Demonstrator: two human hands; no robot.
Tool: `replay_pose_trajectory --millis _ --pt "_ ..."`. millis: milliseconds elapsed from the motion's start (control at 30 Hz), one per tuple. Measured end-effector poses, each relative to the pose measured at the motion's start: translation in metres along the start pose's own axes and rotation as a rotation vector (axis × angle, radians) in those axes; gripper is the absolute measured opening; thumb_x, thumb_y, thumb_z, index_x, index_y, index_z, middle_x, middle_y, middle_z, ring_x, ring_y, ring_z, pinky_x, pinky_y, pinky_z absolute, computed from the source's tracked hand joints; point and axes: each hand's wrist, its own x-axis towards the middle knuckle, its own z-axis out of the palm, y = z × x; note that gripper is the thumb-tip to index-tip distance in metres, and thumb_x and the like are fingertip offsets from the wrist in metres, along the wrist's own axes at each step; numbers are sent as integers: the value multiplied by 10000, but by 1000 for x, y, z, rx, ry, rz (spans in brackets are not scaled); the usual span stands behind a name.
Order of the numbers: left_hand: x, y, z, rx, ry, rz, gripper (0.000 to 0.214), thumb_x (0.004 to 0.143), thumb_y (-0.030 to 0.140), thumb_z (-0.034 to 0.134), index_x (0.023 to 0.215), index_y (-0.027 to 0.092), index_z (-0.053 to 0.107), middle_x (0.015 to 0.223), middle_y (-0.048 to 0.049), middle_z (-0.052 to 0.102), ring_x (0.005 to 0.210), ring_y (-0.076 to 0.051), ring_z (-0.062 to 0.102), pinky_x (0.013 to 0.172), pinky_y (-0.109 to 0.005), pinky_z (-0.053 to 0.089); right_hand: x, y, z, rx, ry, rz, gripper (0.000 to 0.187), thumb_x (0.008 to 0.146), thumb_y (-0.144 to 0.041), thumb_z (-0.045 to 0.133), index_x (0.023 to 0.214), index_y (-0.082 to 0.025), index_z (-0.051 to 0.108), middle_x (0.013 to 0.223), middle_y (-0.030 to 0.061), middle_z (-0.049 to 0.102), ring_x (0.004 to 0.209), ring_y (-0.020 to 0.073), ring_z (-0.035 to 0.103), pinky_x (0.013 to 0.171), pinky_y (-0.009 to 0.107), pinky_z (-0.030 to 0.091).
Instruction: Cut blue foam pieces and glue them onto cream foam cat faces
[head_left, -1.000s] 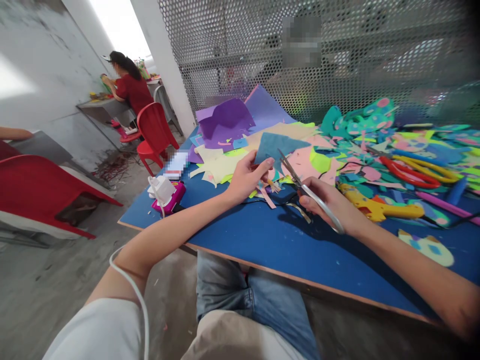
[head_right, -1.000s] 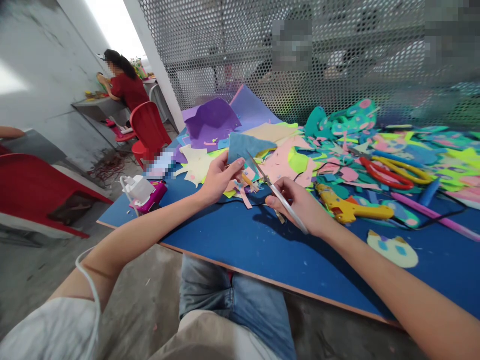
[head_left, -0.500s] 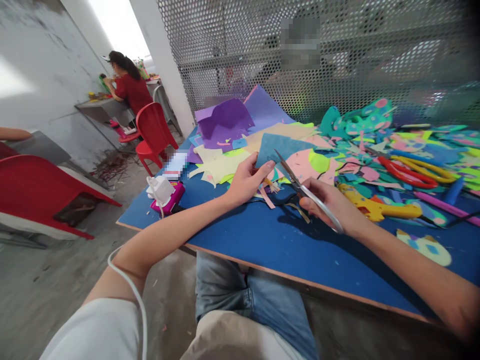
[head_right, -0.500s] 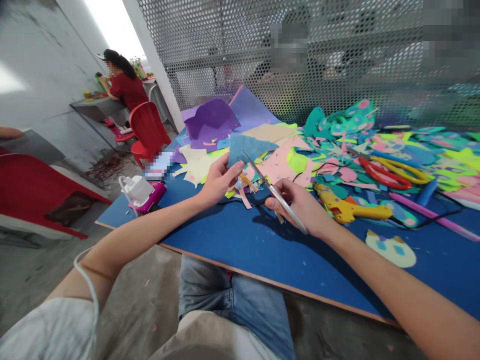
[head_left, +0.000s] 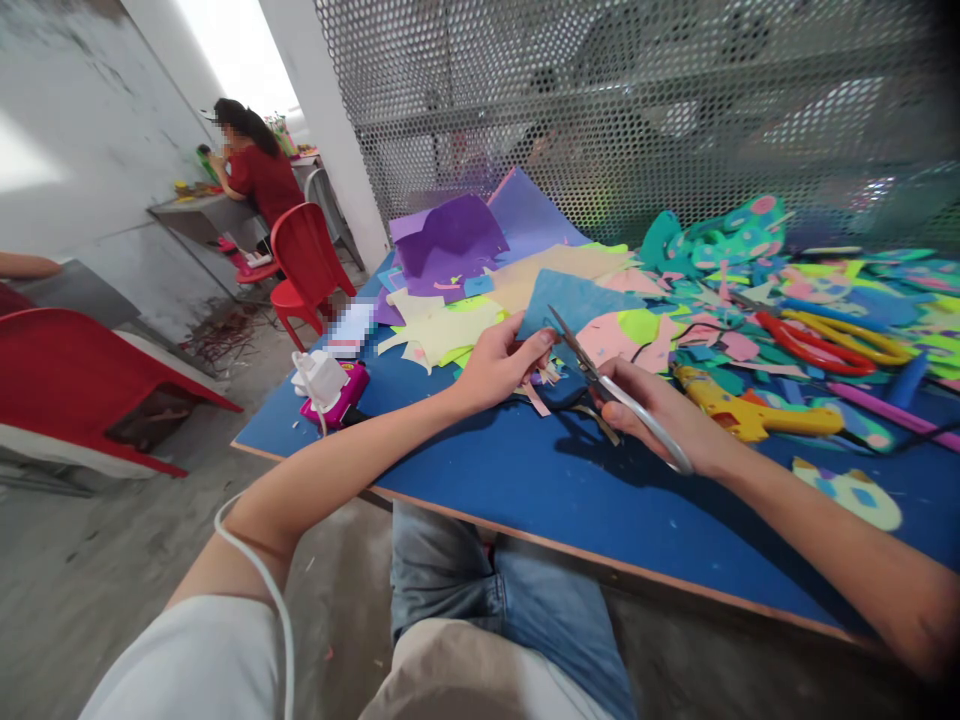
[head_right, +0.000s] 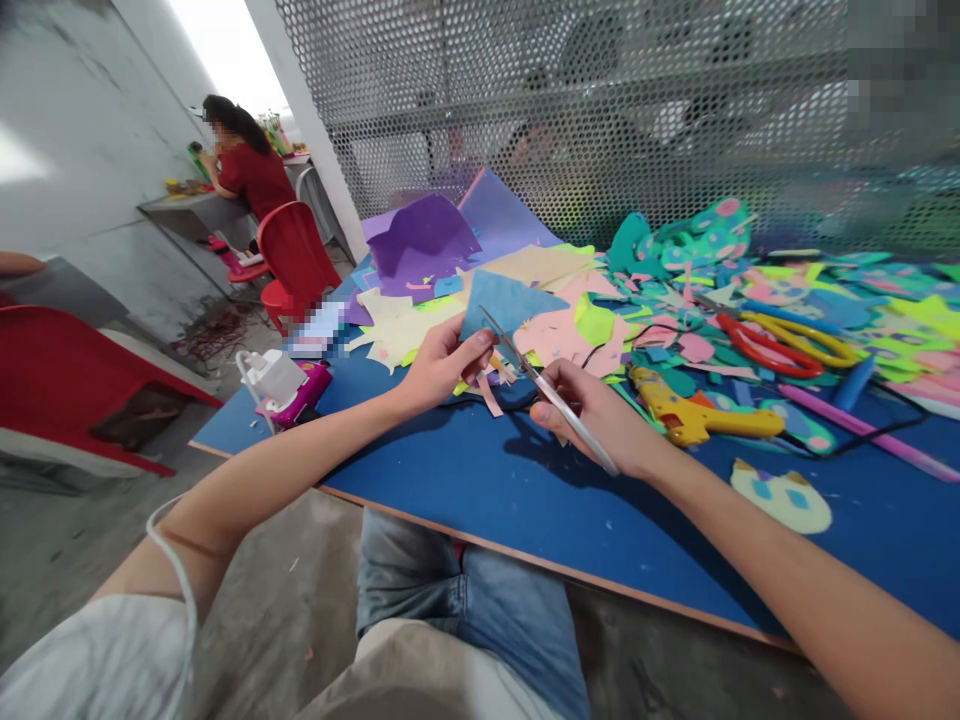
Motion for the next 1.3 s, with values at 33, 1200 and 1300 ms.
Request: replay_pose_trajectory --millis 33,1200,1300 --pt "-1 0 0 8 -1 11 511 890 678 644 835 185 519 691 19 585 530 -73 506 527 -230 432 -1 1 0 -8 -1 -9 517 848 -746 653 950 -266 488 690 -29 498 579 152 430 502 280 369" --pt "-10 3 4 121 -37 86 466 912 603 652 781 175 522 637 30 571 543 -66 480 532 -210 420 0 -6 9 71 15 -38 634 740 -819 710 879 -249 469 697 -41 432 578 119 353 504 266 302" --pt "-10 4 4 155 -18 97 500 910 613 650 725 183 471 614 30 550 528 -64 456 508 -216 387 1 -5 7 99 17 26 661 691 -824 748 838 -245 464 640 -50 444 540 112 359 481 261 283"
